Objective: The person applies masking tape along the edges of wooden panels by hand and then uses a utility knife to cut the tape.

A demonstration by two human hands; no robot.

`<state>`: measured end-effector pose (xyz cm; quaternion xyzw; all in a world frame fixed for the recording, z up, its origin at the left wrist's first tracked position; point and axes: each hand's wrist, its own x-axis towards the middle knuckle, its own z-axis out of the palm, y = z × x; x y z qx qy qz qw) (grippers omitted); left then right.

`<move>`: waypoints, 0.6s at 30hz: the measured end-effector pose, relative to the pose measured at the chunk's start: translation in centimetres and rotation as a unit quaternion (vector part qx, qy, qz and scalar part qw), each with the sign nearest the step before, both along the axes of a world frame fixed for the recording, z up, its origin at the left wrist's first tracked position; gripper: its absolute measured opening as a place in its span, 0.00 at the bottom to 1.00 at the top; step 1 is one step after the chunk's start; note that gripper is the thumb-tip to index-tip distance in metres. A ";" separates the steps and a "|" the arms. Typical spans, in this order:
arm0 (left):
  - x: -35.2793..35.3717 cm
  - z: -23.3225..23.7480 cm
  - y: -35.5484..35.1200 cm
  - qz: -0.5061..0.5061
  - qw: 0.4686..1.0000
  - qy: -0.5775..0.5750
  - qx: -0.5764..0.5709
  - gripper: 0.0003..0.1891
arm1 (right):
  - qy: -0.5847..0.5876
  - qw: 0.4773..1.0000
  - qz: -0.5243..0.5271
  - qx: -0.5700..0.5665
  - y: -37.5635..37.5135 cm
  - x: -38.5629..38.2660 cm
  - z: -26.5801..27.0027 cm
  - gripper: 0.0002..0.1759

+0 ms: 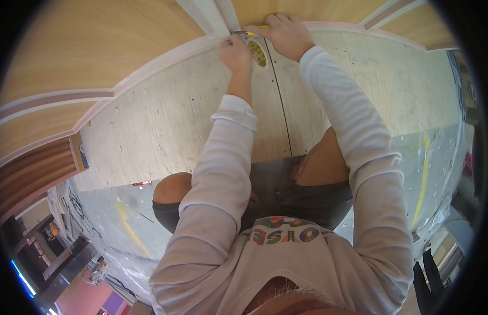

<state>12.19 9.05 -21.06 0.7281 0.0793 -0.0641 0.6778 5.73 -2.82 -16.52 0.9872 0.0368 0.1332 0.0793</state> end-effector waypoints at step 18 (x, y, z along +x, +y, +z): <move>0.1 0.0 0.1 -0.003 1.000 -0.005 -0.009 0.12 | 0.032 0.998 -0.043 0.025 1.6 0.2 0.8 0.21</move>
